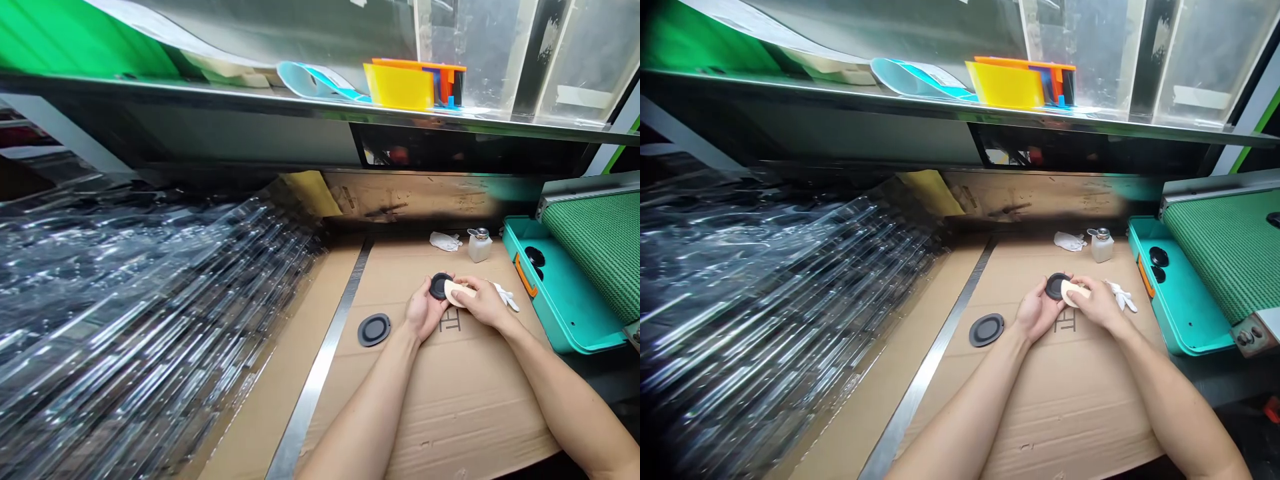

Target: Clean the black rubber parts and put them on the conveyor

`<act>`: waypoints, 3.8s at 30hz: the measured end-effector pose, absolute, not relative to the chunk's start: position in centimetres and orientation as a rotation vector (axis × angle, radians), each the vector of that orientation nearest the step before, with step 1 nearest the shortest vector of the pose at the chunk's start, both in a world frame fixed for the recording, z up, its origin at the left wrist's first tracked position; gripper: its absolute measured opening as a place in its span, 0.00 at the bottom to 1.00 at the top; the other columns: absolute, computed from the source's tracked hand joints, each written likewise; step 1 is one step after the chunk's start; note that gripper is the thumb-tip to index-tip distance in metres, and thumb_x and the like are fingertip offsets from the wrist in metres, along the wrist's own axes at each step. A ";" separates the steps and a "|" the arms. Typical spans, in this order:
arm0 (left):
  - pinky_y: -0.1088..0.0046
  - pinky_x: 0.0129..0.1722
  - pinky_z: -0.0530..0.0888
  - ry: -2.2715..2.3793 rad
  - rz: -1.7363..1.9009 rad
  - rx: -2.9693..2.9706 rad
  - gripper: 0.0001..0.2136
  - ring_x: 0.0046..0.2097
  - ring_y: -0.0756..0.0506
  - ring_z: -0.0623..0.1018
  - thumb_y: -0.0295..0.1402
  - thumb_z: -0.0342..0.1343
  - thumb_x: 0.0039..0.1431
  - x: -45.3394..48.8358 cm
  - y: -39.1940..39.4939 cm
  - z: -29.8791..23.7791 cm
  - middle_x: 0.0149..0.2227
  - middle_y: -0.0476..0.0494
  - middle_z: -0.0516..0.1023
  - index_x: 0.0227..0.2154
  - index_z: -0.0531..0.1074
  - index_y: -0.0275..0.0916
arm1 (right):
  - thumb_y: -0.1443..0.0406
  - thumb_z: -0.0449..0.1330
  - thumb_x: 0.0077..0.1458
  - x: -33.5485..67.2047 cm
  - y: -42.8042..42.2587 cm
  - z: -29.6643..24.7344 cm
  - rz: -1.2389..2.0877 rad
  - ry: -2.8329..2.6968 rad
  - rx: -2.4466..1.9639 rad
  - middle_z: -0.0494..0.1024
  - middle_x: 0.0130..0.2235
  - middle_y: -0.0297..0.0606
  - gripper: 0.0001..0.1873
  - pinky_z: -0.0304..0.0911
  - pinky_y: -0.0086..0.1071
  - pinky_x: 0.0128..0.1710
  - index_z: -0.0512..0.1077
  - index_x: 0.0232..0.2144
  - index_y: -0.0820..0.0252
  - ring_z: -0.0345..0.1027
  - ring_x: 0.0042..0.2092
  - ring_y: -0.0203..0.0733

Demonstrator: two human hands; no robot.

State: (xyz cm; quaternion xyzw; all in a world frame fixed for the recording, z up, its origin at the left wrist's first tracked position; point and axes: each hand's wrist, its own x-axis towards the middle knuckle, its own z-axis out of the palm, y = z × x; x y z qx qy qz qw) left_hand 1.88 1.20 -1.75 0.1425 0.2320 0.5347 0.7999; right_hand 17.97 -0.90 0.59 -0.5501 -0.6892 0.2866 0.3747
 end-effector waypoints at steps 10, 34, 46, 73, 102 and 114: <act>0.54 0.58 0.73 0.562 1.120 0.403 0.17 0.55 0.37 0.78 0.39 0.48 0.70 2.6 0.4 -1.8 0.51 0.32 0.79 0.49 0.74 0.34 | 0.56 0.62 0.52 16.7 -0.4 -0.6 1.051 -1.616 -1.329 0.80 0.31 0.34 0.13 0.64 0.27 0.30 0.78 0.35 0.60 0.71 0.31 0.37; 0.59 0.55 0.76 0.642 1.181 0.368 0.17 0.52 0.41 0.80 0.35 0.43 0.72 2.9 0.8 -2.3 0.47 0.33 0.82 0.47 0.75 0.31 | 0.57 0.47 0.70 14.3 0.2 -1.0 -0.098 -1.921 -1.782 0.81 0.47 0.47 0.22 0.64 0.30 0.37 0.69 0.57 0.60 0.77 0.40 0.45; 0.64 0.53 0.77 0.640 1.191 0.315 0.16 0.50 0.42 0.81 0.35 0.44 0.72 2.7 0.7 -2.1 0.45 0.33 0.82 0.45 0.75 0.31 | 0.56 0.47 0.69 14.1 -1.2 -0.9 -0.009 -2.003 -1.768 0.82 0.47 0.41 0.20 0.62 0.31 0.37 0.68 0.57 0.55 0.77 0.43 0.45; 0.70 0.33 0.75 0.687 1.226 0.433 0.15 0.38 0.43 0.81 0.39 0.47 0.70 2.4 0.3 -0.8 0.42 0.33 0.81 0.45 0.72 0.33 | 0.65 0.49 0.65 23.5 1.3 2.2 -0.139 -1.853 -1.959 0.76 0.42 0.46 0.14 0.59 0.34 0.43 0.72 0.47 0.59 0.70 0.44 0.47; 0.73 0.27 0.73 0.459 1.264 0.313 0.17 0.27 0.48 0.78 0.42 0.42 0.70 2.9 0.9 -0.5 0.31 0.43 0.74 0.50 0.66 0.36 | 0.64 0.53 0.62 22.6 10.3 13.3 -0.259 -2.103 -2.124 0.79 0.49 0.48 0.18 0.61 0.43 0.51 0.80 0.48 0.52 0.71 0.49 0.51; 0.75 0.17 0.65 0.587 0.890 0.568 0.29 0.20 0.47 0.76 0.56 0.40 0.67 2.2 0.7 -1.4 0.30 0.34 0.80 0.40 0.72 0.31 | 0.49 0.59 0.59 18.6 0.4 3.5 0.782 -1.610 -1.325 0.78 0.36 0.39 0.21 0.67 0.31 0.33 0.74 0.42 0.60 0.71 0.33 0.39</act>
